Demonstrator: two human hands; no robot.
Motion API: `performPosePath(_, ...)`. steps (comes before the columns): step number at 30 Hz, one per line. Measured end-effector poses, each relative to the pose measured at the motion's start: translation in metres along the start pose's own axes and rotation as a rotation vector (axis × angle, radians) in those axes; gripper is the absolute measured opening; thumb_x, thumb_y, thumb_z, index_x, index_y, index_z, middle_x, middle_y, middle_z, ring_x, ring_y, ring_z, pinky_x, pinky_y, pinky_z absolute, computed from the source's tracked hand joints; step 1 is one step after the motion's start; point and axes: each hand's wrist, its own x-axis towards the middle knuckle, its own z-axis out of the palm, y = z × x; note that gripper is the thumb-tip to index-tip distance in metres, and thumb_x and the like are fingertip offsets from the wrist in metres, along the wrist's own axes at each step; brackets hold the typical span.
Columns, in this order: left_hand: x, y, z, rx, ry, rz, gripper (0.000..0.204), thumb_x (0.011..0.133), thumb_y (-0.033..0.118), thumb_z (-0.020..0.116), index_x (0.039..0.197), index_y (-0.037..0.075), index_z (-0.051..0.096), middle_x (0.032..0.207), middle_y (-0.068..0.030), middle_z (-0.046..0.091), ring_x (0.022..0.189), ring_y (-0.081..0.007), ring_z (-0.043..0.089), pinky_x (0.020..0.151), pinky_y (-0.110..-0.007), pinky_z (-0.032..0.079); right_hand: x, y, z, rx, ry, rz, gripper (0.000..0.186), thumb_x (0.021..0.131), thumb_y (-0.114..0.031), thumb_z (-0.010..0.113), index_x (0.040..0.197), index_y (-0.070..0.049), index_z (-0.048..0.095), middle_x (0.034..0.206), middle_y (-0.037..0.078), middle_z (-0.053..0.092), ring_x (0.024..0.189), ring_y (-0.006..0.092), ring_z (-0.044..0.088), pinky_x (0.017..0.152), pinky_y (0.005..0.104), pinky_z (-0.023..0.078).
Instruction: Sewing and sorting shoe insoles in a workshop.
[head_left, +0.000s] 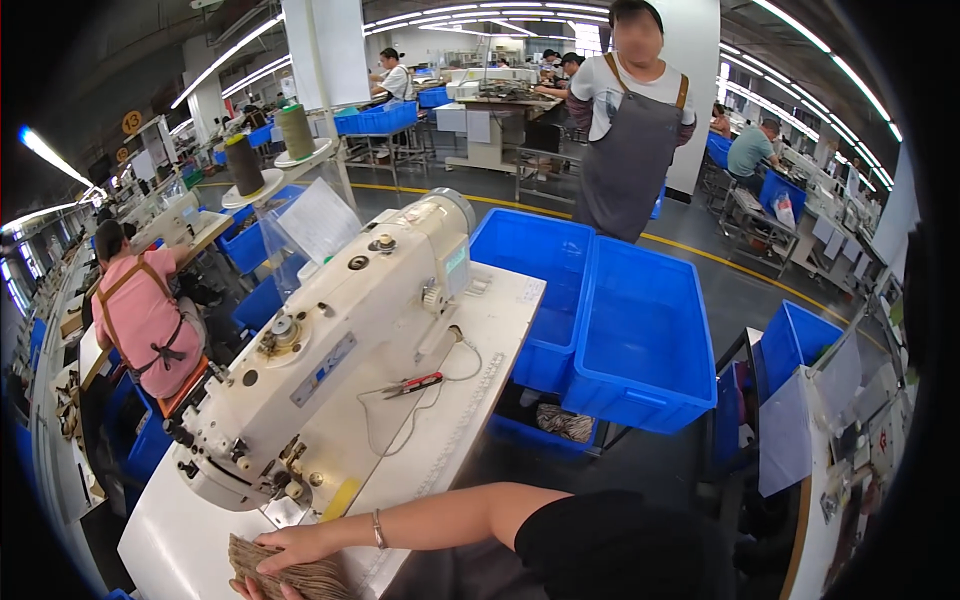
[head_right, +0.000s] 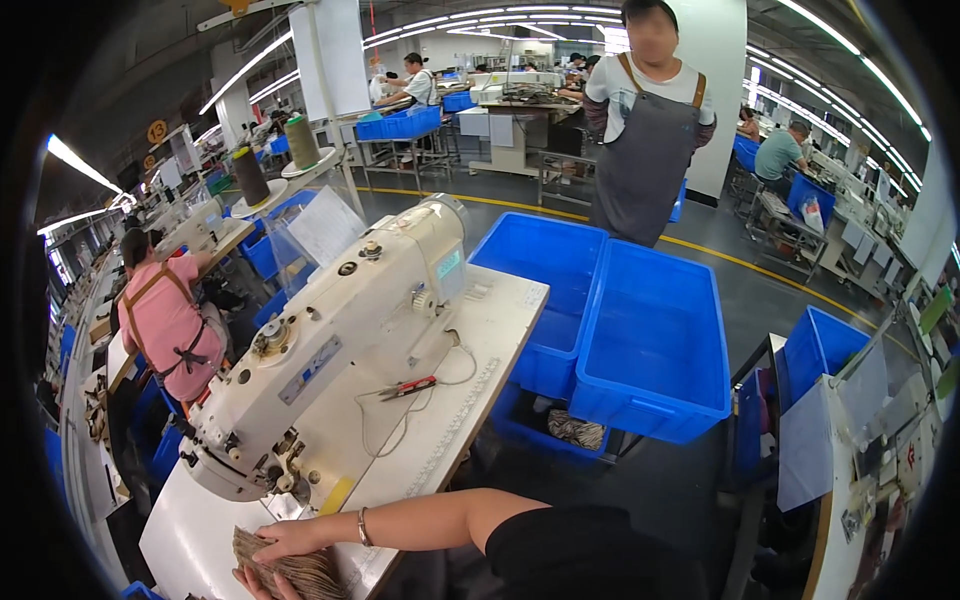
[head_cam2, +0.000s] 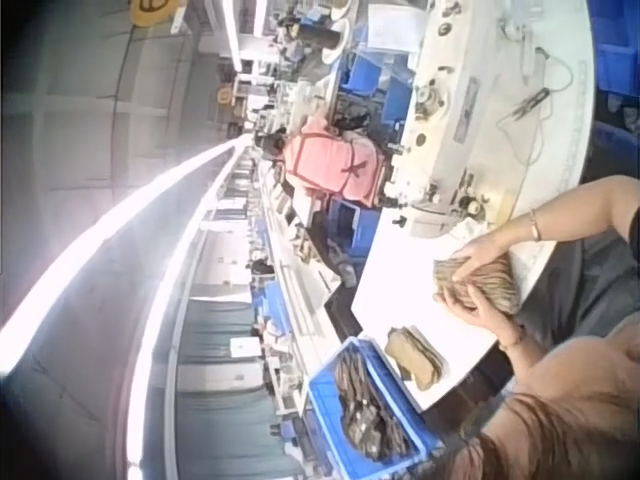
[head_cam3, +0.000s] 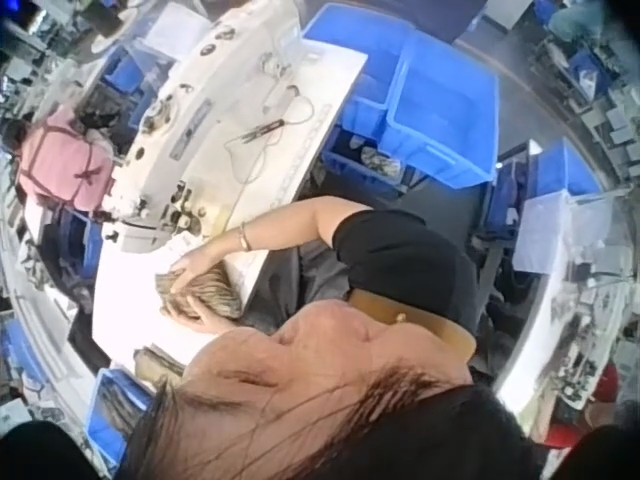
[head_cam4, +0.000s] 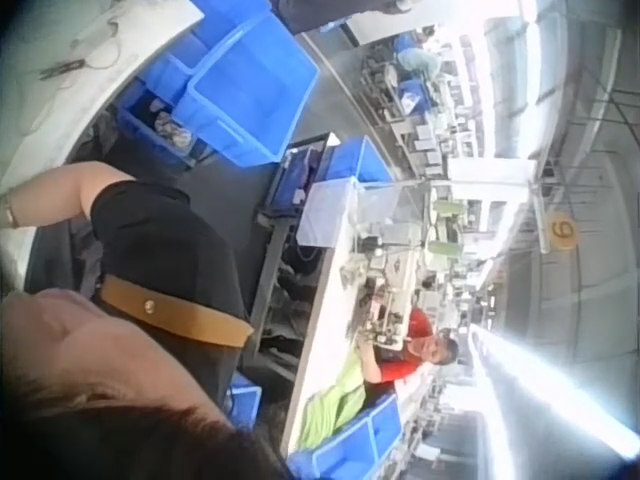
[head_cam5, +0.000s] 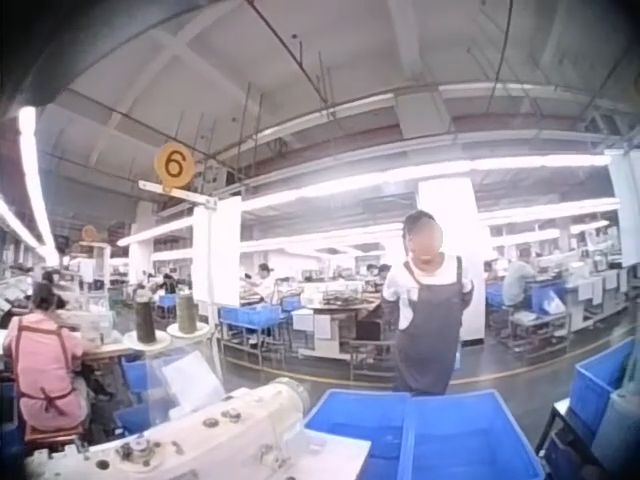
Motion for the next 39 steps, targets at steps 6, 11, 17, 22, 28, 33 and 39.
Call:
performPosePath(6,0.004,-0.026,-0.008,-0.064,-0.067,0.247,0.055,0.089,0.032,0.071,0.133,0.003,0.055,0.147,-0.0239,0.040,0.134,-0.0343,0.043,0.107,-0.045,0.039,0.007,0.011,-0.003,0.167,-0.102,-0.053,0.058,0.098,-0.041,0.053,0.136,0.002,0.046,0.128,0.015,0.059,0.116,0.0222,0.055,0.099,0.0330,0.042)
performPosePath(11,0.010,-0.009,-0.013,0.220,-0.197,0.177,0.051,0.097,0.027,0.056,0.138,-0.002,0.045,0.147,-0.0274,0.038,0.134,-0.0377,0.039,0.108,-0.046,0.034,0.012,0.017,0.004,0.254,-0.118,0.032,0.053,0.095,-0.040,0.058,0.130,0.000,0.053,0.119,0.013,0.063,0.108,0.0206,0.058,0.095,0.0336,0.044)
performPosePath(17,0.027,0.028,-0.010,0.470,-0.378,0.070,0.054,0.101,0.025,0.044,0.144,-0.007,0.034,0.149,-0.0322,0.030,0.141,-0.0431,0.026,0.116,-0.048,0.020,0.017,0.025,0.009,0.331,-0.129,-0.115,0.051,0.094,-0.044,0.063,0.122,-0.001,0.061,0.113,0.014,0.066,0.104,0.0246,0.062,0.089,0.0366,0.051)
performPosePath(22,0.046,0.017,-0.020,0.480,-0.617,0.114,0.053,0.102,0.023,0.038,0.145,-0.009,0.032,0.151,-0.0336,0.028,0.143,-0.0462,0.020,0.118,-0.048,0.014,0.019,0.034,0.016,0.541,-0.156,-0.127,0.055,0.092,-0.044,0.066,0.124,0.001,0.059,0.114,0.013,0.066,0.105,0.0241,0.061,0.091,0.0367,0.051)
performPosePath(28,0.078,0.012,0.007,-0.076,-0.487,0.945,0.053,0.102,0.024,0.040,0.143,-0.009,0.035,0.149,-0.0315,0.034,0.140,-0.0419,0.031,0.116,-0.045,0.022,0.017,0.034,0.023,0.566,-0.061,-0.146,0.059,0.090,-0.046,0.067,0.123,0.002,0.060,0.114,0.014,0.066,0.105,0.0249,0.062,0.090,0.0369,0.051)
performPosePath(33,0.027,0.005,0.005,-0.110,-0.140,-0.181,0.055,0.101,0.029,0.048,0.141,-0.008,0.040,0.143,-0.0253,0.043,0.130,-0.0349,0.045,0.110,-0.041,0.034,0.003,0.012,0.000,0.093,0.020,0.034,0.053,0.090,-0.042,0.064,0.122,0.000,0.058,0.112,0.013,0.065,0.102,0.0208,0.062,0.090,0.0335,0.047)
performPosePath(39,0.007,-0.010,0.010,-0.223,0.055,-0.223,0.049,0.098,0.031,0.055,0.137,0.001,0.049,0.142,-0.0228,0.046,0.128,-0.0351,0.048,0.102,-0.048,0.045,0.002,0.002,-0.010,0.056,0.044,-0.026,0.046,0.089,-0.040,0.063,0.115,-0.002,0.064,0.103,0.012,0.068,0.095,0.0220,0.064,0.084,0.0342,0.050)
